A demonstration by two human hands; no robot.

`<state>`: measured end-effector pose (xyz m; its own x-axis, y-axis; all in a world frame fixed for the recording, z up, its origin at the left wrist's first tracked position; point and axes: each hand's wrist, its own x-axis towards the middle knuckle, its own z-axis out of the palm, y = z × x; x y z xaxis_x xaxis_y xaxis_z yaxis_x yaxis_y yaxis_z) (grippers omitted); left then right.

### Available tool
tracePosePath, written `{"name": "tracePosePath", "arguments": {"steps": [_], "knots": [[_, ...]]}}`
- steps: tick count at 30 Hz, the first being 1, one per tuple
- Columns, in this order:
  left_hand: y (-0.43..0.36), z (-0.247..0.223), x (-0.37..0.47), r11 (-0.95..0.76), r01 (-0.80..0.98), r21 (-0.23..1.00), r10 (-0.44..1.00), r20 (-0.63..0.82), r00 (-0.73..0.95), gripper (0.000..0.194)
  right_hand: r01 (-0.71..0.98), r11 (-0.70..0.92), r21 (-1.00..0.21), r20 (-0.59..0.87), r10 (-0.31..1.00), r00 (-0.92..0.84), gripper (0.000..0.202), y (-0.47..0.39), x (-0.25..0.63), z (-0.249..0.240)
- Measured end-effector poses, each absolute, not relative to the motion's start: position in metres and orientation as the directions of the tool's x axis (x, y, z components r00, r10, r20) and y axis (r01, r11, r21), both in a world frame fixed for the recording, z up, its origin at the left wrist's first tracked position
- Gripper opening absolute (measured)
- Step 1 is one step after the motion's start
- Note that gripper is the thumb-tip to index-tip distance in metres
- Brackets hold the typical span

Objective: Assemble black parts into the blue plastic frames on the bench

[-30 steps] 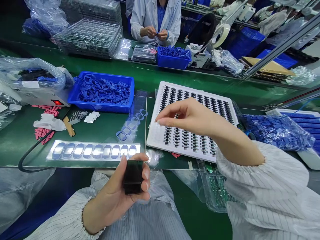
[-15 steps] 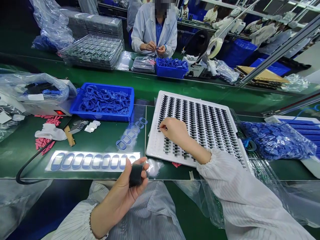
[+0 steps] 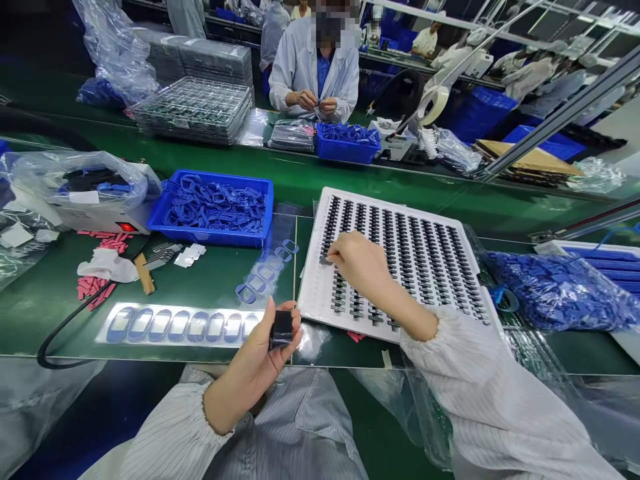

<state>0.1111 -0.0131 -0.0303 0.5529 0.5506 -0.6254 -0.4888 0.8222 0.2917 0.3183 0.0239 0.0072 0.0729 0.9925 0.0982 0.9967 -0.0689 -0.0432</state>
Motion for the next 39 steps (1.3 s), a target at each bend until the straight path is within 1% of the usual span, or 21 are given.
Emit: {"name": "tracePosePath", "arguments": {"steps": [1,3,5,6,7,9,12,14,16,17,19,21,23,24,25,27,29,32,34,36,39], "knots": [[-0.012,-0.032,0.111,0.820,-0.491,0.294,0.554,-0.621,0.554,0.029,0.993,-0.060,-0.105,0.129,0.989,0.074,0.011,0.022,0.320,0.018],[-0.011,-0.033,0.112,0.816,-0.496,0.297,0.561,-0.614,0.555,0.028,0.951,0.022,-0.310,0.137,0.990,0.022,0.010,0.019,0.320,0.042],[-0.011,-0.033,0.114,0.816,-0.492,0.304,0.564,-0.607,0.560,0.028,0.825,0.131,-0.550,0.025,0.990,-0.141,0.016,0.015,0.314,0.063],[-0.011,-0.033,0.115,0.817,-0.486,0.310,0.563,-0.607,0.560,0.029,0.749,0.147,-0.646,-0.058,0.969,-0.240,0.018,0.013,0.309,0.070],[-0.011,-0.032,0.116,0.820,-0.478,0.315,0.561,-0.607,0.562,0.030,0.686,0.132,-0.715,-0.141,0.935,-0.327,0.019,0.013,0.303,0.075],[-0.013,-0.029,0.117,0.833,-0.458,0.312,0.546,-0.599,0.586,0.034,0.619,0.069,-0.783,-0.265,0.862,-0.432,0.019,0.014,0.292,0.073],[-0.016,-0.026,0.116,0.861,-0.420,0.288,0.508,-0.542,0.670,0.038,0.575,0.012,-0.818,-0.337,0.800,-0.496,0.017,0.021,0.284,0.053],[-0.018,-0.025,0.114,0.876,-0.390,0.283,0.482,-0.495,0.723,0.038,0.552,-0.003,-0.834,-0.357,0.766,-0.535,0.018,0.023,0.284,0.039],[-0.019,-0.027,0.111,0.885,-0.366,0.287,0.463,-0.470,0.752,0.035,0.539,-0.005,-0.842,-0.354,0.759,-0.546,0.020,0.020,0.284,0.033],[-0.020,-0.028,0.109,0.887,-0.360,0.288,0.458,-0.468,0.755,0.032,0.547,-0.004,-0.837,-0.345,0.780,-0.523,0.021,0.016,0.282,0.032],[-0.021,-0.030,0.107,0.883,-0.373,0.286,0.469,-0.488,0.736,0.029,0.601,0.001,-0.799,-0.311,0.855,-0.415,0.027,0.004,0.277,0.034],[-0.021,-0.032,0.105,0.862,-0.403,0.307,0.507,-0.510,0.695,0.030,0.679,0.036,-0.733,-0.257,0.910,-0.325,0.041,-0.012,0.267,0.036],[-0.021,-0.033,0.105,0.831,-0.426,0.357,0.556,-0.506,0.660,0.031,0.745,0.124,-0.656,-0.204,0.921,-0.333,0.062,-0.026,0.255,0.034],[-0.021,-0.033,0.105,0.814,-0.431,0.390,0.580,-0.499,0.644,0.032,0.769,0.173,-0.615,-0.186,0.916,-0.354,0.067,-0.031,0.250,0.032],[-0.022,-0.033,0.105,0.798,-0.433,0.420,0.601,-0.495,0.628,0.032,0.790,0.215,-0.574,-0.169,0.913,-0.371,0.064,-0.034,0.245,0.029],[-0.023,-0.033,0.105,0.775,-0.436,0.457,0.630,-0.504,0.591,0.033,0.821,0.269,-0.504,-0.137,0.913,-0.384,0.048,-0.035,0.239,0.023],[-0.024,-0.033,0.103,0.768,-0.441,0.464,0.639,-0.519,0.567,0.038,0.818,0.312,-0.484,-0.122,0.901,-0.416,0.038,-0.032,0.235,0.021],[-0.026,-0.033,0.100,0.774,-0.454,0.442,0.633,-0.531,0.563,0.049,0.806,0.334,-0.488,-0.157,0.875,-0.458,0.037,-0.026,0.230,0.024],[-0.026,-0.033,0.097,0.767,-0.475,0.432,0.642,-0.539,0.545,0.053,0.836,0.323,-0.443,-0.197,0.875,-0.442,0.042,-0.024,0.225,0.025],[-0.026,-0.034,0.094,0.765,-0.486,0.422,0.642,-0.560,0.524,0.053,0.859,0.328,-0.394,-0.218,0.874,-0.434,0.044,-0.022,0.219,0.025],[-0.025,-0.035,0.087,0.773,-0.486,0.407,0.630,-0.575,0.521,0.052,0.834,0.392,-0.388,-0.183,0.854,-0.486,0.034,-0.021,0.212,0.021]]}}
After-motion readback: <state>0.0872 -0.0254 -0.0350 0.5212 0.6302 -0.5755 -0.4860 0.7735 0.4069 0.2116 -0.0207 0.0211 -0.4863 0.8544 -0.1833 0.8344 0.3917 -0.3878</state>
